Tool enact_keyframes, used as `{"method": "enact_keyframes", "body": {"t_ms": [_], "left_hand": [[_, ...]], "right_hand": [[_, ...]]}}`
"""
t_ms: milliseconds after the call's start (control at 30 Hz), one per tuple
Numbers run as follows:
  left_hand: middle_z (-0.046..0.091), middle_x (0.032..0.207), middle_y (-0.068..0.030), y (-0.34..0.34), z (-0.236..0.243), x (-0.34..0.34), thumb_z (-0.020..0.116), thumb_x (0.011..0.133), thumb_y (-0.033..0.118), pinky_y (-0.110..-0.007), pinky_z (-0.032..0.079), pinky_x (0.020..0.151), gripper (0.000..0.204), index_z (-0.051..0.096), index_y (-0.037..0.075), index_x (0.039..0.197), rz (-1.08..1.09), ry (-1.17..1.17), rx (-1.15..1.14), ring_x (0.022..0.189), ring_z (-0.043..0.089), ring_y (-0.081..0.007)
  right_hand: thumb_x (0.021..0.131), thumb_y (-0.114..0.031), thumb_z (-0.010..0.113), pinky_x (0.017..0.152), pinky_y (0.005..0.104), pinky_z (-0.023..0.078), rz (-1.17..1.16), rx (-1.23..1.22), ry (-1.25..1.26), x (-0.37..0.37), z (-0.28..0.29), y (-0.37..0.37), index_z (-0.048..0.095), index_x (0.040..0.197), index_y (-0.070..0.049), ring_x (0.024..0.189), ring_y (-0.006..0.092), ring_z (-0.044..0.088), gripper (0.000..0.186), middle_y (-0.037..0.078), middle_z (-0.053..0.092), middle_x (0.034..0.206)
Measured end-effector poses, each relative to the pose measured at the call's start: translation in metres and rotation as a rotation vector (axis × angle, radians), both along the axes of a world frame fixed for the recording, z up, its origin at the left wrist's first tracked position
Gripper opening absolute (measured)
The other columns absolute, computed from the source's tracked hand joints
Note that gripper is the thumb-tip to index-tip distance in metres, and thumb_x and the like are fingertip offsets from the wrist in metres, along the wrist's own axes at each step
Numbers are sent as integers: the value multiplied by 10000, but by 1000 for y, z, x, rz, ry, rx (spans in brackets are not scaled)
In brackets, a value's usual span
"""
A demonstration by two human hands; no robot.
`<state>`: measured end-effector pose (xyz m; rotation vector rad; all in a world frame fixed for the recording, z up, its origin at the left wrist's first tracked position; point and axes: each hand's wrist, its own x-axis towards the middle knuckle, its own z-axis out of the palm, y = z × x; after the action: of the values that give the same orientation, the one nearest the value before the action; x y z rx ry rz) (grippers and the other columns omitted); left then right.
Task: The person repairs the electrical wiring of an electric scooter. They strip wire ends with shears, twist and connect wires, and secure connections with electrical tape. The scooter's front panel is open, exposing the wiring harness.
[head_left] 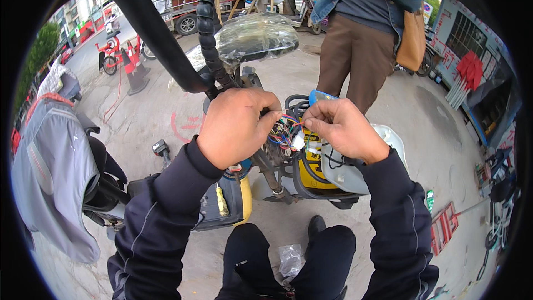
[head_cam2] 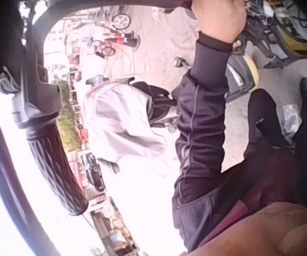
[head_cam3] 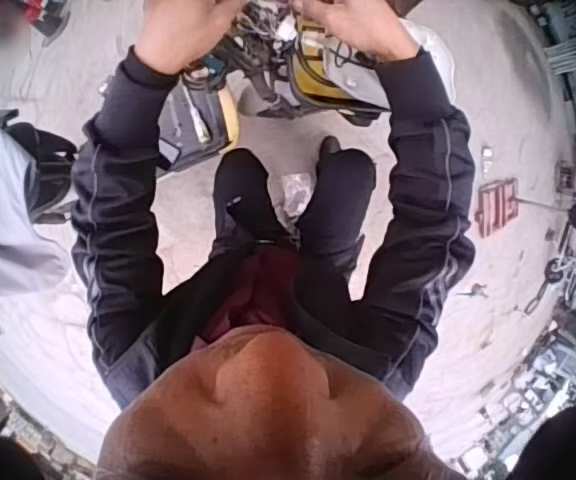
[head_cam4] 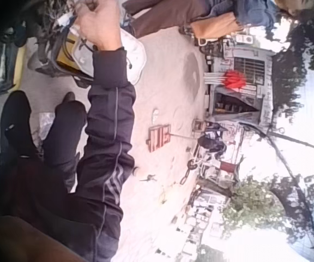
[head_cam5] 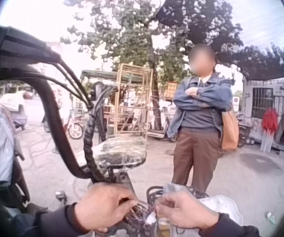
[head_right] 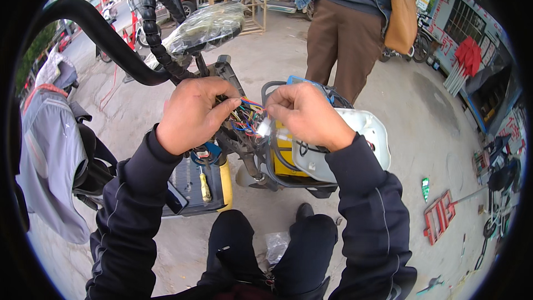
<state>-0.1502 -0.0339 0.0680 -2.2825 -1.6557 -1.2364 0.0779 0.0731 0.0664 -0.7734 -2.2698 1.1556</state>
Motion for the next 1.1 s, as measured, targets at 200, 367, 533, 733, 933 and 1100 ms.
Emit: {"method": "enact_keyframes", "body": {"t_ms": [200,367,533,733,933,1100], "left_hand": [[715,800,-168,4,-2,-6,756,926,62,-365,522,662,106,775,-28,980,-62,1,-49,677,670,-253],[742,894,-142,-2,3,-11,813,847,61,-354,518,630,250,792,-1,1088,-55,59,-77,624,625,-223],[712,1050,-146,-11,6,-11,731,800,-14,-341,502,618,461,736,10,1261,-79,-9,-87,610,584,-198],[718,1017,-120,-25,-5,2,720,841,-30,-321,498,612,389,747,3,1228,36,-176,13,607,586,-153],[768,1014,-99,-64,-38,38,715,941,-45,-234,503,620,148,767,-32,1079,192,-407,109,687,650,-83],[752,910,-68,-68,-49,78,733,981,3,-230,473,587,122,771,-46,1086,290,-605,47,655,609,-59]], "right_hand": [[955,-81,692,727,347,554,-84,160,-6,-1,-12,-1,775,1001,63,749,185,689,172,138,760,825],[951,-85,700,732,367,562,-115,217,-30,3,-11,-4,773,979,51,744,215,711,157,147,762,825],[1005,-50,687,688,286,504,-66,180,-88,5,-5,-1,737,1018,67,749,75,582,127,18,679,816],[961,-81,692,698,365,542,64,203,-146,9,0,9,750,987,48,723,203,689,144,160,738,809],[973,-62,697,672,369,527,233,160,-157,9,8,23,748,1001,51,715,213,681,127,169,742,826],[1020,-75,698,623,290,460,345,31,-207,7,7,40,725,1032,54,699,68,539,132,22,639,756]]}}
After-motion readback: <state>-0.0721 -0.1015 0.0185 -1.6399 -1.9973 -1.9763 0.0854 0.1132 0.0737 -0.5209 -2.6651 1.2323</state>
